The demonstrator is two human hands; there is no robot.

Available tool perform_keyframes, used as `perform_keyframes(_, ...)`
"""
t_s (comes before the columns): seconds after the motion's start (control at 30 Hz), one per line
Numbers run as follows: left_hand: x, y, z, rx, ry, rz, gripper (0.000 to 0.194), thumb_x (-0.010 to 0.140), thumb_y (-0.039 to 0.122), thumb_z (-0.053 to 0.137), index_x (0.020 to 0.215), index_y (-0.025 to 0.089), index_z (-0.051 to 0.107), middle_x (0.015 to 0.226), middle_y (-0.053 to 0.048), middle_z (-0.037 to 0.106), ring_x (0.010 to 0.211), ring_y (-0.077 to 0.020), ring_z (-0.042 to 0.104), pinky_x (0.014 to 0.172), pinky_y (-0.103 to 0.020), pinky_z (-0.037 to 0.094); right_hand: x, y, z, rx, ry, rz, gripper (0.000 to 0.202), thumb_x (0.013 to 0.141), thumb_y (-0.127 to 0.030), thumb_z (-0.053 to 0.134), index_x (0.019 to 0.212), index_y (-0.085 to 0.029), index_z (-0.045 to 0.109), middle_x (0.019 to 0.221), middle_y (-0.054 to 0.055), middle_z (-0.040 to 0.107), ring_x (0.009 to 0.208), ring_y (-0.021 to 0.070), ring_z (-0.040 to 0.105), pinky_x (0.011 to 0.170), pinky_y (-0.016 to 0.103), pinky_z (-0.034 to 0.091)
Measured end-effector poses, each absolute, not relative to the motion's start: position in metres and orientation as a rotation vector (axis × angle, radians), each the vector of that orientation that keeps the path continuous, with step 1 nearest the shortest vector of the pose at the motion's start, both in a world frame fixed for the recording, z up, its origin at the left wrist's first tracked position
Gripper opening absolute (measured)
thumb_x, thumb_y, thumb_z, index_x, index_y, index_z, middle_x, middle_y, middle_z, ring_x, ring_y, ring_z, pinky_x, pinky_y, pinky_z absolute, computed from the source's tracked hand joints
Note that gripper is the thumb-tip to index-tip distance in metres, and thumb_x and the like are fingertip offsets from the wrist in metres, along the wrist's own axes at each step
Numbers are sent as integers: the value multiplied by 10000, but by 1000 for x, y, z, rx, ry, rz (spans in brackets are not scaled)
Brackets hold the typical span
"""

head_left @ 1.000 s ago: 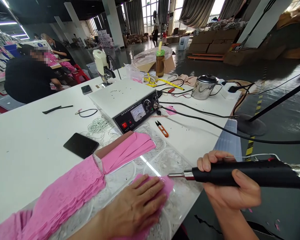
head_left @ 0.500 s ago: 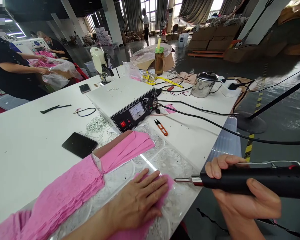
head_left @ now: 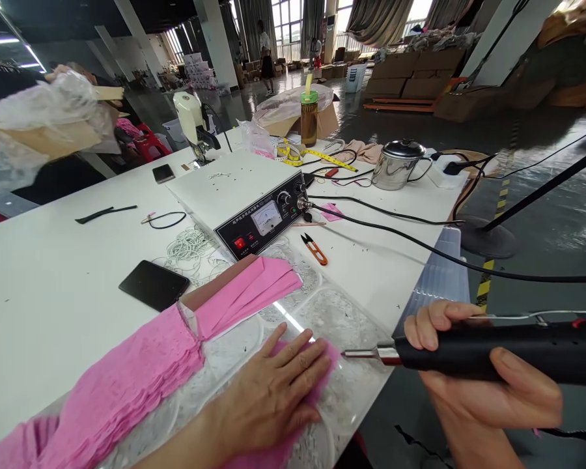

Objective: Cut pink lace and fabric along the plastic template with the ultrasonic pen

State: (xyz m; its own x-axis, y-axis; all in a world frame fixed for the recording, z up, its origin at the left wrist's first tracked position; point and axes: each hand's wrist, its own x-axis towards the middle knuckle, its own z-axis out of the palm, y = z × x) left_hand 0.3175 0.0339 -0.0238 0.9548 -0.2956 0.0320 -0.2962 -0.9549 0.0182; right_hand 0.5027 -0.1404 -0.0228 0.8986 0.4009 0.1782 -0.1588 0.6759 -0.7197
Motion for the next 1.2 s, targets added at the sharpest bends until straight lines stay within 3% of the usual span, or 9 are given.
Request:
perform_keyframes(0.23,319,31,-23,3126,-444,105,626,1007,502,423,1472,87,357,1501,-85,424,1400,-303,379,1205,-527,149,503,-138,-23,-821,-345,324,266,633,-389,676,796,-181,708,686,5,515,494,116,481,433,288,401)
perform_keyframes(0.67,321,31,-27,3054,-405,152,618,992,482,470,1463,95,370,1467,-142,472,1391,-324,391,1175,-579,205,503,-139,-24,-823,-353,302,265,637,-372,649,811,-179,706,665,14,529,495,132,493,439,293,392)
perform_keyframes(0.9,319,30,-29,3080,-379,204,576,1019,492,392,1452,112,391,1476,-127,464,1395,-305,390,1200,-543,151,501,-136,-21,-826,-353,305,259,624,-383,658,791,-191,702,661,9,529,485,129,487,427,287,384)
perform_keyframes(1.2,319,29,-28,3112,-402,166,641,972,502,507,1442,83,389,1466,-151,470,1377,-342,409,1171,-575,201,503,-135,-22,-831,-377,296,268,635,-380,646,810,-188,709,666,7,538,491,127,494,436,289,403)
